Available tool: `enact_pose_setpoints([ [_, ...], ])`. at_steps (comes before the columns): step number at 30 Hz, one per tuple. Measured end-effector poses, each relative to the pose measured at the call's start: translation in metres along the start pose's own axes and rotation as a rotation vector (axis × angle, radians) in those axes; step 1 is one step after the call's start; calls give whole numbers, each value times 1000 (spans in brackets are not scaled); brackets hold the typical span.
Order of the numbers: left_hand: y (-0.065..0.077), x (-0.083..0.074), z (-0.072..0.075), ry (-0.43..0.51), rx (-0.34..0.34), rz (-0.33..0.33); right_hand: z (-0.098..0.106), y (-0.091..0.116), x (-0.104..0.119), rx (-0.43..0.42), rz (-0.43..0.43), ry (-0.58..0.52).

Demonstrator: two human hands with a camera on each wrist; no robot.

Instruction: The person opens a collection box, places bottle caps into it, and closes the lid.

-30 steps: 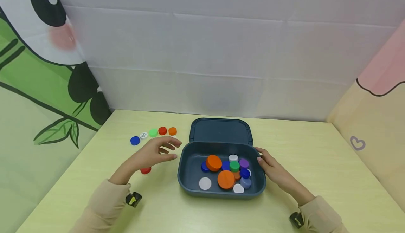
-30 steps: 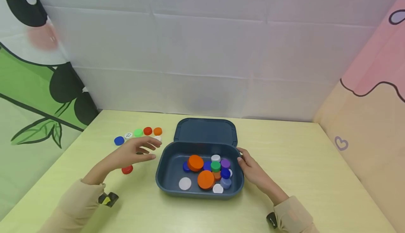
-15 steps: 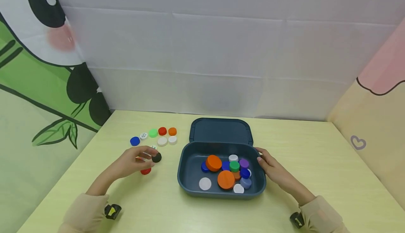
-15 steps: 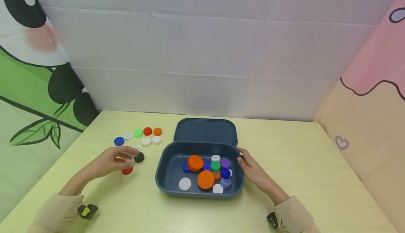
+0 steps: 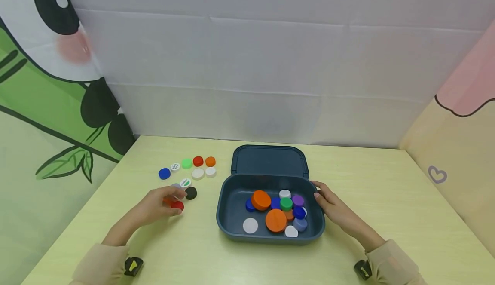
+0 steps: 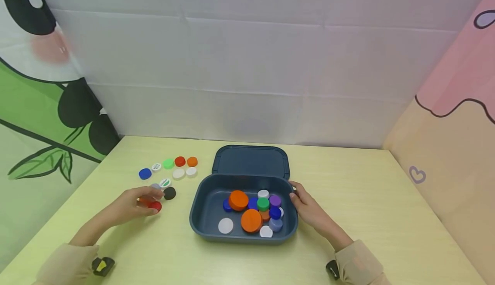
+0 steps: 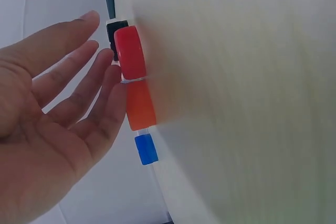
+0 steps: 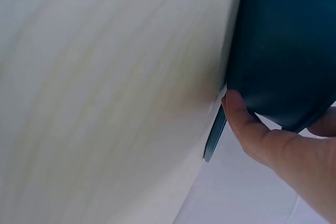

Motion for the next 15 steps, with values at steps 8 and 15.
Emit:
enact_pose_setpoints([
  [8,-1,1,-3,-60,-26,32,0,0,0,0,0,5],
  [15,-2,3,-5,-111,-43,35,0,0,0,-5,-1,12],
])
Point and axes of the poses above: each hand's wrist, its own y-axis away from the middle knuckle, its own z-axis out of the back of the hand, x = y × z, the point moved 2 cm from there along -y, towards the middle knuckle, and after that the axes turned 7 degrees about z, right-handed, at the moved point
